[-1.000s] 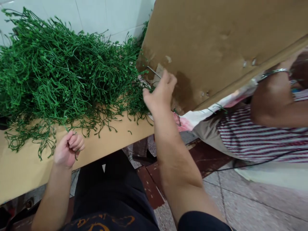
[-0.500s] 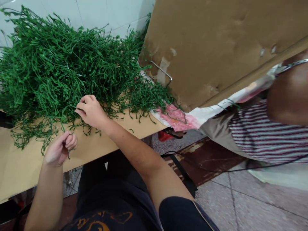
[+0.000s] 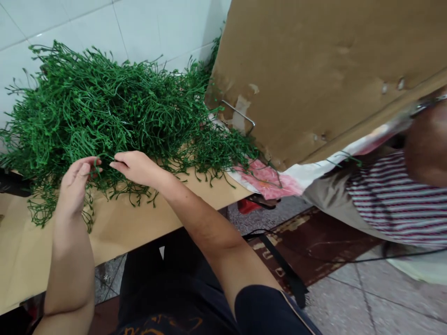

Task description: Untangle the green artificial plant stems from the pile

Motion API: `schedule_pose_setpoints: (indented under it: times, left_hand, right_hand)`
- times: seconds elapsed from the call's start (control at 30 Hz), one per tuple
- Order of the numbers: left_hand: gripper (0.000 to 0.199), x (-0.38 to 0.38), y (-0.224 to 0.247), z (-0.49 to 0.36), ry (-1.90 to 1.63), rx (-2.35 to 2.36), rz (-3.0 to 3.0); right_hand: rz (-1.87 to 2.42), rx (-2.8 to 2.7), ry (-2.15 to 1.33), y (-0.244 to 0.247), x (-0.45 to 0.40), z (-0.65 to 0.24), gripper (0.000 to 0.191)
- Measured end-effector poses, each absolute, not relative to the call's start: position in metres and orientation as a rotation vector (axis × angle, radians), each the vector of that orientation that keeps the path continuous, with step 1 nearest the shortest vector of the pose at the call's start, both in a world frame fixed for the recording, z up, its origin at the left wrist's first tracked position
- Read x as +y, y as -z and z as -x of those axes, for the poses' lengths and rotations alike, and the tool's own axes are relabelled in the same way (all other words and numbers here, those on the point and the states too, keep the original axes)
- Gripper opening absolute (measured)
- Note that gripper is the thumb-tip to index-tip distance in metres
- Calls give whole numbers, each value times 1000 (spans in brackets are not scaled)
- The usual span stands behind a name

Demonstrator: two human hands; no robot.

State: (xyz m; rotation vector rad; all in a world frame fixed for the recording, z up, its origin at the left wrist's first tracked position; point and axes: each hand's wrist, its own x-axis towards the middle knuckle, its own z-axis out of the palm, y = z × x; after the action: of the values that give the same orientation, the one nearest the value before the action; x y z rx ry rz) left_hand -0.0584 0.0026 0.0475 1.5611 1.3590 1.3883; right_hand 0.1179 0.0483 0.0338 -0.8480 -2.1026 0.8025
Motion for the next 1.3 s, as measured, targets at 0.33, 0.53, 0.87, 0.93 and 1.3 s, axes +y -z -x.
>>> schedule_pose_setpoints:
  times: [0.33,0.53,0.87,0.93,1.3]
  left_hand:
    - [22,16,-19,42,-1478,1038,-1239]
    - [23,12,-21,41,-1497,869,-1165]
    - [23,-4,-30,46,-1300,945,-1313]
    - [20,-13,-33,47,-1294,972,-1334]
    - [22,-76,-15,38,-1401,1106,-1264]
  right_hand:
    - [799,-2196,-904,-35,40,-137,11]
    - [782,-2119,-805,-28,48,-137,12]
    - [950,-2126,-618,-27,39,-148,17]
    - [948,-2119,-594,-29,34,-152,22]
    - [978,-2164,-651,-10,22,-147,29]
